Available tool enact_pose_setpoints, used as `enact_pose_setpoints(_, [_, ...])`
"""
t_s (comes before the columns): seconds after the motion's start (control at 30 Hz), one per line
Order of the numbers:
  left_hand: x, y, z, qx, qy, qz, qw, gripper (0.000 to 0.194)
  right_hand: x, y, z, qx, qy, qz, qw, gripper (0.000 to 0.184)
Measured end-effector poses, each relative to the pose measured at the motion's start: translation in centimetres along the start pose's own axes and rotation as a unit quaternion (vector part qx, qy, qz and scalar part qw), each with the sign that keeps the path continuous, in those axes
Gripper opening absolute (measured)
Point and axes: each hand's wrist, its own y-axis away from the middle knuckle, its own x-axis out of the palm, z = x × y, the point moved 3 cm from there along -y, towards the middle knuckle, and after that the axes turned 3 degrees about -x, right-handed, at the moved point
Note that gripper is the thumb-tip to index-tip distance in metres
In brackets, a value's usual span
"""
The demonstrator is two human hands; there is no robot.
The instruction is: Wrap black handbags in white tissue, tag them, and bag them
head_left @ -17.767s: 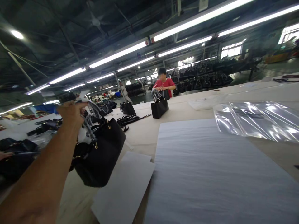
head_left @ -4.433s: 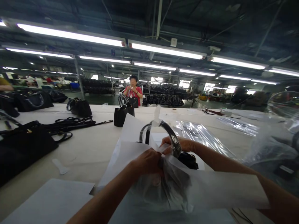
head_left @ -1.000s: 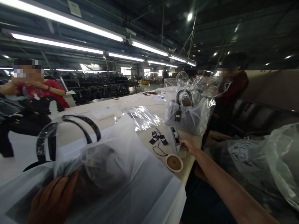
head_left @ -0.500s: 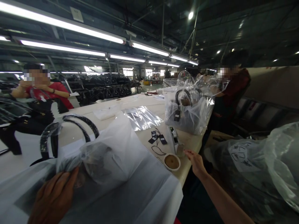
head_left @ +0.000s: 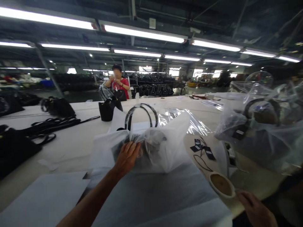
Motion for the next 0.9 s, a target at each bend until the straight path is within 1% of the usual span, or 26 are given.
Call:
enact_pose_setpoints(0.03, [0.2,0.2,0.0,-0.006,0.009,0.002,1.000,0.046,0.7,0.6,2.2,-0.027,-0.038,0.035,0.998,0.022])
enact_pose_setpoints(0.07, [0.3,0.3,0.1,-0.012,0.020,0.004,1.000,0.044,1.5,1.3,5.1,-0.057,-0.082,0.074,0.992,0.022])
enact_pose_setpoints(0.1, [0.4,0.5,0.1,-0.016,0.031,0.006,0.999,0.042,2.2,2.1,8.6,-0.097,-0.119,0.123,0.980,0.022])
enact_pose_setpoints(0.17, [0.4,0.6,0.1,-0.023,0.051,0.009,0.998,0.042,3.1,3.7,16.7,-0.172,-0.189,0.167,0.952,0.020])
enact_pose_setpoints(0.2, [0.4,0.7,0.1,-0.024,0.057,0.010,0.998,0.042,3.5,4.3,20.8,-0.197,-0.220,0.176,0.939,0.021])
enact_pose_setpoints(0.23, [0.4,0.7,0.1,-0.023,0.062,0.010,0.998,0.042,3.9,4.8,24.8,-0.221,-0.249,0.201,0.921,0.022])
enact_pose_setpoints(0.27, [0.4,0.7,0.2,-0.022,0.065,0.006,0.998,0.041,4.3,5.0,28.3,-0.233,-0.283,0.208,0.907,0.022])
enact_pose_setpoints(0.3, [0.3,0.8,0.2,-0.022,0.068,0.003,0.997,0.040,4.9,5.1,31.3,-0.230,-0.316,0.218,0.894,0.023])
enact_pose_setpoints(0.33, [0.3,0.8,0.3,-0.022,0.071,-0.002,0.997,0.039,5.6,5.0,33.7,-0.217,-0.350,0.226,0.883,0.023])
enact_pose_setpoints(0.37, [0.3,0.8,0.4,-0.022,0.074,-0.009,0.997,0.038,6.5,4.7,35.6,-0.193,-0.384,0.229,0.873,0.023])
enact_pose_setpoints(0.4, [0.3,0.8,0.5,-0.023,0.078,-0.015,0.997,0.037,7.6,4.4,37.0,-0.162,-0.410,0.229,0.868,0.024])
enact_pose_setpoints(0.47, [0.4,0.9,0.6,-0.023,0.090,-0.026,0.995,0.035,9.9,3.7,38.4,-0.095,-0.438,0.220,0.866,0.026])
enact_pose_setpoints(0.53, [0.5,1.0,0.8,-0.017,0.107,-0.037,0.993,0.033,12.1,3.1,38.8,-0.039,-0.430,0.218,0.875,0.027])
enact_pose_setpoints(0.6, [0.5,1.1,1.0,-0.007,0.126,-0.046,0.991,0.031,13.6,2.9,38.8,-0.009,-0.402,0.224,0.887,0.026])
enact_pose_setpoints(0.67, [0.6,1.1,1.1,0.001,0.140,-0.051,0.989,0.031,14.3,2.8,38.9,0.003,-0.370,0.230,0.900,0.026])
enact_pose_setpoints(0.83, [0.4,1.1,1.7,0.017,0.165,-0.035,0.986,0.031,14.6,2.6,39.1,0.005,-0.307,0.217,0.927,0.031])
enact_pose_setpoints(0.9, [0.2,1.0,2.0,0.021,0.173,-0.039,0.984,0.028,14.7,2.4,39.2,0.006,-0.288,0.208,0.935,0.031])
